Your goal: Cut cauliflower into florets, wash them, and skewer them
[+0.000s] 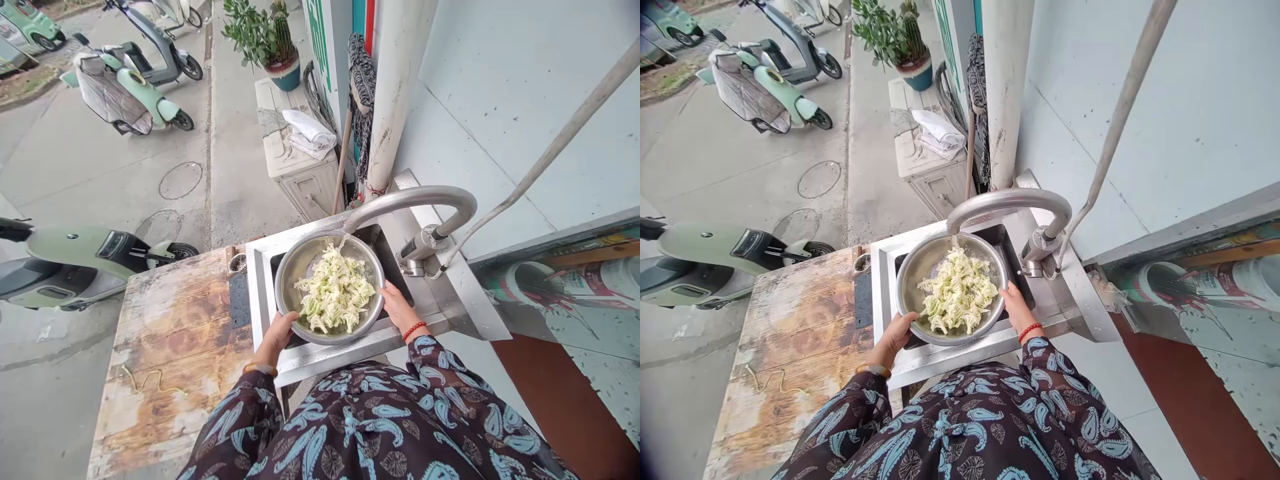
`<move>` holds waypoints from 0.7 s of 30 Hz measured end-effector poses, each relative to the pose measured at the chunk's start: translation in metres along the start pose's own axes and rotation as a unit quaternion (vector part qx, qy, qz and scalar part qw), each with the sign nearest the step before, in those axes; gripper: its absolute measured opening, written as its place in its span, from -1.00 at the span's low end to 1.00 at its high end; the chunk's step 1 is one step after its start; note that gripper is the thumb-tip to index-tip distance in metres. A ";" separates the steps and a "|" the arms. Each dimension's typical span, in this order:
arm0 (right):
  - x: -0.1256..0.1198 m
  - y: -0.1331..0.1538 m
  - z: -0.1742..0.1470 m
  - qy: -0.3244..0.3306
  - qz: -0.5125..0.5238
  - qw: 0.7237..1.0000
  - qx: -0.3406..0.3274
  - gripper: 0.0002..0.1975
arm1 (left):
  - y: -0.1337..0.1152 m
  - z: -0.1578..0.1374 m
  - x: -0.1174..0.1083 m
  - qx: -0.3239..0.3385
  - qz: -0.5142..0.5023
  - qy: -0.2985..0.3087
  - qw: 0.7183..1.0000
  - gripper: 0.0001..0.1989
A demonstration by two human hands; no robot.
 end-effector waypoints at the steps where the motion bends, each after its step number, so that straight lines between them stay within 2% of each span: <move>1: 0.003 0.001 -0.002 0.005 0.011 1.000 0.010 -0.51 | -0.002 -0.003 0.000 0.004 0.000 -0.005 1.000 -0.55; 6: 0.021 0.017 -0.021 0.030 0.053 0.997 0.043 -0.51 | -0.009 -0.031 -0.020 0.030 0.005 -0.036 0.999 -0.70; 9: 0.041 0.025 -0.035 0.074 0.068 0.994 0.040 -0.52 | -0.010 -0.052 -0.049 0.043 -0.011 -0.070 0.997 -0.71; 12: 0.067 0.027 -0.051 0.134 0.093 0.986 0.036 -0.54 | -0.005 -0.075 -0.083 0.024 -0.018 -0.128 0.991 -0.73; 16: 0.097 0.021 -0.069 0.194 0.113 0.972 0.064 -0.54 | 0.014 -0.105 -0.118 -0.006 -0.027 -0.178 0.984 -0.72; 21: 0.124 0.008 -0.079 0.264 0.083 0.955 0.105 -0.52 | 0.058 -0.137 -0.137 -0.047 -0.065 -0.221 0.972 -0.74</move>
Point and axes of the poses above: each hand's wrist, its own z-axis towards the middle knuckle, its own x-axis out of the palm, y = z × x, the point moved 1 cm from there along z, towards the middle knuckle, and after that the axes turned 12 degrees about z, right-handed, at the moved point
